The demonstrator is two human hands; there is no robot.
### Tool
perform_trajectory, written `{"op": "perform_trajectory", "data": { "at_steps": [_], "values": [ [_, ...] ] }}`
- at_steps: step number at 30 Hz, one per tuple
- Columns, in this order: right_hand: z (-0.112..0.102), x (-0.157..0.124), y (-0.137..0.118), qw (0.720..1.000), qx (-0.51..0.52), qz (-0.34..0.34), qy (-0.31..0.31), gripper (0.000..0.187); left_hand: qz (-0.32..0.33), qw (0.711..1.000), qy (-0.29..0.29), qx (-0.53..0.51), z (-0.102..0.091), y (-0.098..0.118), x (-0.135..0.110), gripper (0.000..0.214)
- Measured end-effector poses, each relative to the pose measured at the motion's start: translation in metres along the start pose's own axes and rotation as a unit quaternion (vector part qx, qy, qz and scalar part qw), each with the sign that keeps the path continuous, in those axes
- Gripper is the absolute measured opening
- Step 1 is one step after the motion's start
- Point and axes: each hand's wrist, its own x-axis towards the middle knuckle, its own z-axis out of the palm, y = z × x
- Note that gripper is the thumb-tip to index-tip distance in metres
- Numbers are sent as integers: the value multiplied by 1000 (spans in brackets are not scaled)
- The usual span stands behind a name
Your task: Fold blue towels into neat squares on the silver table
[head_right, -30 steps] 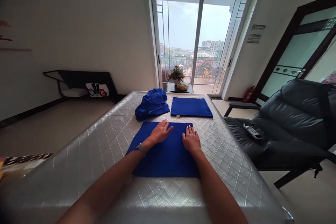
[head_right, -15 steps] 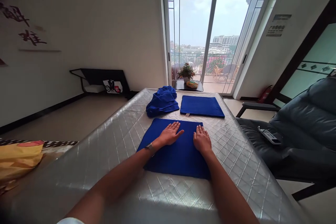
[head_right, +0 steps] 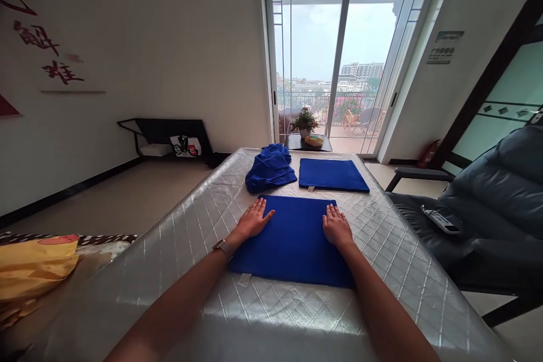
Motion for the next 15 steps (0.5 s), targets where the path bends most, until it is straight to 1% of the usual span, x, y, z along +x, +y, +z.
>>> {"op": "perform_trajectory", "data": {
  "at_steps": [4,7,11,15],
  "values": [
    [-12,10,-2,1000,-5,8,-18,62,3,1000,1,-5,-1,0,1,86],
    [-17,23,-3,1000,-7,4,-12,63,1,1000,3,-11,-1,-1,1,85],
    [-7,33,-1,1000,-5,2,3,67,3,1000,5,-10,0,-1,0,87],
    [4,33,3,1000,0,2,13,67,8,1000,2,2,-1,-1,-1,89]
  ]
}}
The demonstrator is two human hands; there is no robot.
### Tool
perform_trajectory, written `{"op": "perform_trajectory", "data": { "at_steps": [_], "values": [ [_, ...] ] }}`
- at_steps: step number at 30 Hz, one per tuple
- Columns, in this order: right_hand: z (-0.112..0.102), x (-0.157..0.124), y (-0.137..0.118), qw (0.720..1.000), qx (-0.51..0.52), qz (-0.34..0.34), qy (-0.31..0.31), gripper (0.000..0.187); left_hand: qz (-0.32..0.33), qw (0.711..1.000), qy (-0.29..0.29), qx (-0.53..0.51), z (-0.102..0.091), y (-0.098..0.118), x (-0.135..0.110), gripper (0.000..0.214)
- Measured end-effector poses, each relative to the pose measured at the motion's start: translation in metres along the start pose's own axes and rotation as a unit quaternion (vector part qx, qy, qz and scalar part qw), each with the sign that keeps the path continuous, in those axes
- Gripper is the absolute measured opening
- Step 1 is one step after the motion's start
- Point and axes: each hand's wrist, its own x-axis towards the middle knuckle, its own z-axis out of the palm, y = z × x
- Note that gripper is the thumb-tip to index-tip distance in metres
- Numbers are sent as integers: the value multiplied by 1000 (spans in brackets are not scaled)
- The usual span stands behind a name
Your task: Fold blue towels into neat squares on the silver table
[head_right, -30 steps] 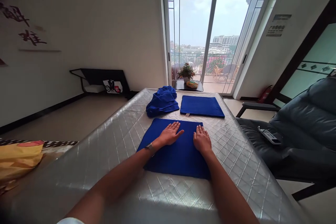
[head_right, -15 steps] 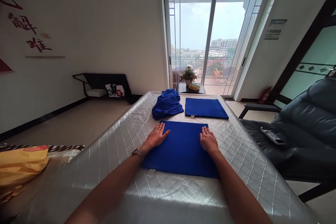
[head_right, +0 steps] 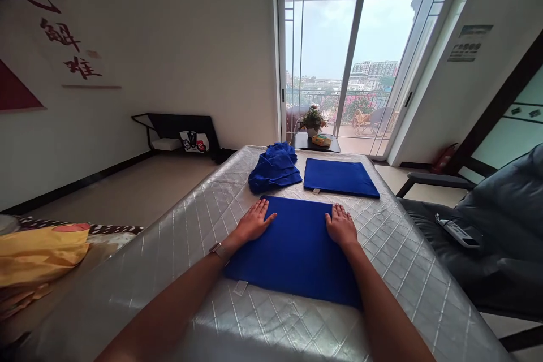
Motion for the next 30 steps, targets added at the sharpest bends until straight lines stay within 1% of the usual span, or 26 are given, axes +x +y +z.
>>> {"op": "perform_trajectory", "data": {
  "at_steps": [4,8,10,11,12,14,18,20,22,23,24,26,28,30],
  "values": [
    [-2,-2,-2,1000,12,0,2,67,-3,1000,-5,13,0,-1,0,89],
    [-5,-3,-3,1000,27,7,1,67,-15,999,-39,34,-6,-1,4,91],
    [-4,-3,-4,999,35,7,5,67,-32,997,-41,52,-10,6,9,93],
    [-4,-3,-4,999,38,6,7,66,-36,997,-33,58,-12,13,12,94],
    [-3,-3,-4,999,41,6,7,66,-31,997,-24,60,-12,23,16,94],
    [-3,-3,-4,999,46,6,6,66,9,999,-11,47,-10,52,24,92],
    [-2,-4,-2,999,38,0,14,65,134,991,-8,-13,7,132,42,80],
    [-1,-6,0,999,29,-10,15,61,176,984,2,-31,16,167,49,72],
    [-1,-7,3,1000,22,-18,11,60,188,981,14,-40,23,190,54,67],
    [0,-7,4,1000,20,-20,10,59,184,982,20,-43,24,195,55,66],
    [0,-6,4,1000,19,-20,9,59,178,983,25,-46,26,196,55,66],
    [0,-5,4,1000,20,-17,9,60,166,984,25,-52,26,187,54,68],
    [0,-4,3,1000,24,-11,11,61,152,987,18,-52,25,170,53,71],
    [0,-3,1,1000,27,-4,11,63,129,990,13,-47,23,148,52,75]
  ]
}}
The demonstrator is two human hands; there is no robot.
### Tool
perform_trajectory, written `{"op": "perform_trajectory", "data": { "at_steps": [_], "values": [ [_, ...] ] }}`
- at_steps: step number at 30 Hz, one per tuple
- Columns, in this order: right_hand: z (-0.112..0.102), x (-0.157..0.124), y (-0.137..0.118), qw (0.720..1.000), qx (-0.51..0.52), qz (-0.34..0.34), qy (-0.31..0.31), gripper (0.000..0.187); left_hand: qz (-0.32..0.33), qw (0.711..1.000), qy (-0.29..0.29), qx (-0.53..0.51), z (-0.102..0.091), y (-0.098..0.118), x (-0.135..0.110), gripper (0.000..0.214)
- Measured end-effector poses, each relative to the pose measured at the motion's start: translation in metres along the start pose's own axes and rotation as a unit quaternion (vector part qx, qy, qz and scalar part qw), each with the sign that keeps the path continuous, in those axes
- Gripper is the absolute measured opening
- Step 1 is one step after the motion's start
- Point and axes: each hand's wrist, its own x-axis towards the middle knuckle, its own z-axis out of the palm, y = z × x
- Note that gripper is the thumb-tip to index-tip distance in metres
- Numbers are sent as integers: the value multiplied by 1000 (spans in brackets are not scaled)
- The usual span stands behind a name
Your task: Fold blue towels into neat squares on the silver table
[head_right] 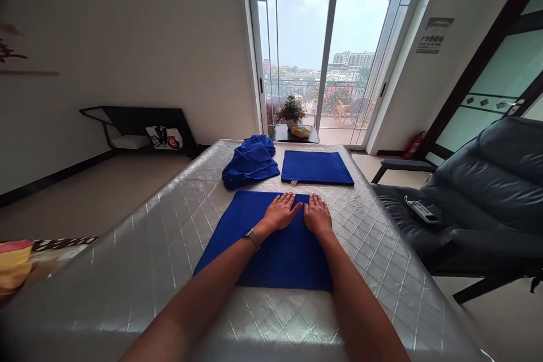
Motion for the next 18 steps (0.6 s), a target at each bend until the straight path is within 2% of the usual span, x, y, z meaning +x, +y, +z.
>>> {"op": "perform_trajectory", "data": {
  "at_steps": [7,10,13,18],
  "values": [
    [1,2,1,1000,-5,6,-2,63,-118,992,-18,29,-25,-87,-30,81],
    [1,2,2,1000,-11,4,-3,63,-155,987,-18,45,-33,-114,-44,81],
    [1,2,2,1000,-16,3,-3,63,-168,985,-4,49,-36,-123,-52,81],
    [-2,0,-2,1000,-29,2,6,62,-166,985,17,52,-36,-117,-53,84]
  ]
}}
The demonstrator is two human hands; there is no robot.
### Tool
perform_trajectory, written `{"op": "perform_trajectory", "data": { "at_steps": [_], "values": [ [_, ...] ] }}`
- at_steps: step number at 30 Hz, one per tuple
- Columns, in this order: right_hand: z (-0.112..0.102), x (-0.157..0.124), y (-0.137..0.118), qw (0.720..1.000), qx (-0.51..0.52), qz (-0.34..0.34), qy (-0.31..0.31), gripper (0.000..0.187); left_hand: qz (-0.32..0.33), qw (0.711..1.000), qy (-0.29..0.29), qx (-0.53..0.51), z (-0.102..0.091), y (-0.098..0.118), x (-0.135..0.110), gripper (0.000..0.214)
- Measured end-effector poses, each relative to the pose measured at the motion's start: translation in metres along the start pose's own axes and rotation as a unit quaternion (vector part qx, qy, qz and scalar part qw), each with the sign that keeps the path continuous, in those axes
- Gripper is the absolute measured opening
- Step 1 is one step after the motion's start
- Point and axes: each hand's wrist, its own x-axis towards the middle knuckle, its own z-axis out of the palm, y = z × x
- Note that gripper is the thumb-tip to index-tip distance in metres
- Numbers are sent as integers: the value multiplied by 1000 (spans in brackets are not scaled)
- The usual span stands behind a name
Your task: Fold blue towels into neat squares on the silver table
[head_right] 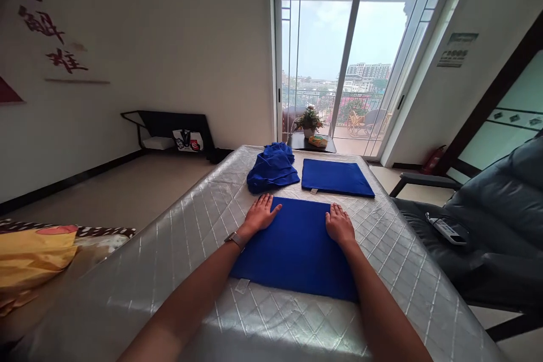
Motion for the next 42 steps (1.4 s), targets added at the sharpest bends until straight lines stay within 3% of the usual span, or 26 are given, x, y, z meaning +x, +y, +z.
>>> {"op": "perform_trajectory", "data": {
  "at_steps": [7,13,17,23,27,32,36,39,42],
  "values": [
    [-9,-16,-5,993,-72,-40,79,58,-1,1000,2,-1,0,0,0,82],
    [0,-37,-1,999,-30,-22,2,66,1,1000,-2,-4,-2,2,0,83],
    [3,-41,-1,1000,-23,-10,-17,67,2,1000,0,-10,-3,2,-1,81],
    [3,-39,-2,1000,-6,-10,-10,66,16,996,83,5,-10,4,-7,73],
    [2,-40,-5,1000,6,-5,-9,65,83,993,81,1,-16,32,-17,71],
    [0,-43,-5,1000,-1,-8,-9,63,228,972,17,-49,-1,113,-35,76],
    [0,-46,0,999,-23,-34,-10,59,258,963,-2,-82,17,160,-41,76],
    [1,-45,0,999,-21,-31,-7,60,243,967,-14,-81,20,157,-41,76],
    [0,-43,-2,1000,-9,-19,-6,62,215,974,-31,-61,13,121,-40,77]
  ]
}}
